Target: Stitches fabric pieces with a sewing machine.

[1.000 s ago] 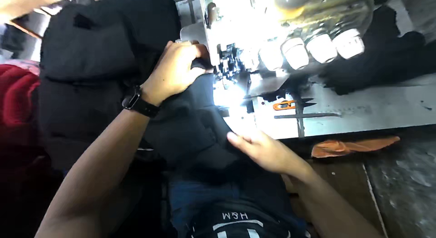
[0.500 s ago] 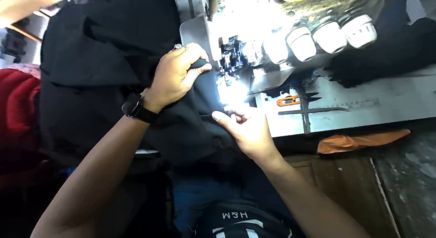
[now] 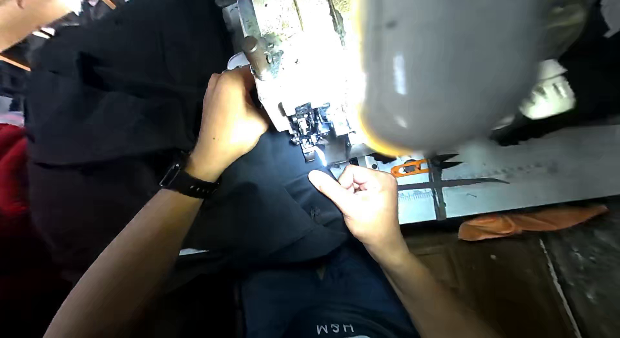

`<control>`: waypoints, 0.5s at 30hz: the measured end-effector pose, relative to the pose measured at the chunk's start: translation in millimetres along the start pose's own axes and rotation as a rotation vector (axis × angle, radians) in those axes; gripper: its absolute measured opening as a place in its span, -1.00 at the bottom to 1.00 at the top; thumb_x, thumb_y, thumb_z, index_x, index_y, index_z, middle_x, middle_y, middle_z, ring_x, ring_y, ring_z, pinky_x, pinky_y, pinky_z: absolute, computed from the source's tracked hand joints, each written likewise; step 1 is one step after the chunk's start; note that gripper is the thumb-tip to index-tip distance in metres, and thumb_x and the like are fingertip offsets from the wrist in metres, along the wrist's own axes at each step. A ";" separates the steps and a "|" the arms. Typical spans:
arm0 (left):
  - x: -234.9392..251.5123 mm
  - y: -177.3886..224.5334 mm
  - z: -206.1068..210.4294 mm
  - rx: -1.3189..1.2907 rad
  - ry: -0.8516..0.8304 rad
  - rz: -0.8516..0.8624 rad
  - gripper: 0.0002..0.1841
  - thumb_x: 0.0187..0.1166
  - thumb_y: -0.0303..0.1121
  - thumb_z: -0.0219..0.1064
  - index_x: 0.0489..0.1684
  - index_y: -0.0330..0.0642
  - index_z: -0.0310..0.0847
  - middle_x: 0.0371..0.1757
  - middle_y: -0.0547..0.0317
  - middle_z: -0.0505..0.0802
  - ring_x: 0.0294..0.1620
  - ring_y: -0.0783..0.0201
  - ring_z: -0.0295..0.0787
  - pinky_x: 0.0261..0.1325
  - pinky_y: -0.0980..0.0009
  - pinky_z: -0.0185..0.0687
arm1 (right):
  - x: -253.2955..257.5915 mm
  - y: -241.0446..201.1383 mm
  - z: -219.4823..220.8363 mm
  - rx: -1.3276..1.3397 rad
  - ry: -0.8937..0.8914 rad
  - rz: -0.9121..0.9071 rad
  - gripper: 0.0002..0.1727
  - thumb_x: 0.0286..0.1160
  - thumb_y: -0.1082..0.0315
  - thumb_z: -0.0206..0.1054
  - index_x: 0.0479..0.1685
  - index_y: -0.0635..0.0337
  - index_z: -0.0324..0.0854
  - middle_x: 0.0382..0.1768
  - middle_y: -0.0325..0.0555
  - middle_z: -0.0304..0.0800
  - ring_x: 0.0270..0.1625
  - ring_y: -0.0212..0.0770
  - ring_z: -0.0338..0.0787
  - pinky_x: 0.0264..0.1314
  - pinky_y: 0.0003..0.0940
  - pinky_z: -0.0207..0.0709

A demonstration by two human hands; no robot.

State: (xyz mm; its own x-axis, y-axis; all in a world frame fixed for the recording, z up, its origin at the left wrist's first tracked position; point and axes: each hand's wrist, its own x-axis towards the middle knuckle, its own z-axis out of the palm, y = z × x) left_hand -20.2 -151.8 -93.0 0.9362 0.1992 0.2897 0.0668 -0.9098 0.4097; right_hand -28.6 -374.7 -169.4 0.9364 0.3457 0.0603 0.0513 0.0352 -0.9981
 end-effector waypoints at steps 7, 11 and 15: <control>27.0 -74.3 -108.9 -0.448 -0.573 0.020 -0.43 0.55 -0.03 0.35 0.48 -0.15 0.55 0.33 0.23 0.80 0.30 0.41 0.75 0.37 0.45 0.69 | -0.2 -3.1 -2.9 -0.012 0.010 -0.003 -0.43 0.29 0.16 0.68 -0.87 -0.02 0.36 -0.90 -0.43 0.26 -0.84 -0.56 0.15 -0.79 -0.64 0.00; -29.7 -160.9 -187.5 -0.153 0.337 -0.352 -0.83 0.59 -0.26 0.40 -0.06 -0.12 0.64 -0.26 0.43 0.65 -0.30 0.64 0.56 -0.22 0.60 0.52 | -15.0 -8.7 -32.9 -0.303 -0.177 -0.077 -0.67 0.37 -0.04 0.61 -0.44 0.00 0.74 -0.59 -0.40 0.69 -0.57 -0.54 0.60 -0.51 -0.52 0.51; -205.3 -58.3 -160.7 -0.175 0.661 -0.444 -0.73 0.70 -0.33 0.27 0.19 -0.31 0.60 0.00 0.26 0.78 -0.09 0.47 0.73 0.03 0.42 0.71 | -43.4 -6.7 -60.3 -0.579 -0.228 -0.106 -0.62 0.51 -0.06 0.45 -0.16 0.10 0.88 -0.26 -0.17 0.87 -0.20 -0.37 0.80 -0.06 -0.19 0.68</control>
State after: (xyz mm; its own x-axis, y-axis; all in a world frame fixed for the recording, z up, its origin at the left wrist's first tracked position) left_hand -271.7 -81.2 -37.3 0.4340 0.7516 0.4968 0.2780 -0.6362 0.7197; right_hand -48.6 -446.5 -166.2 0.8217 0.5616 0.0970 0.3787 -0.4109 -0.8293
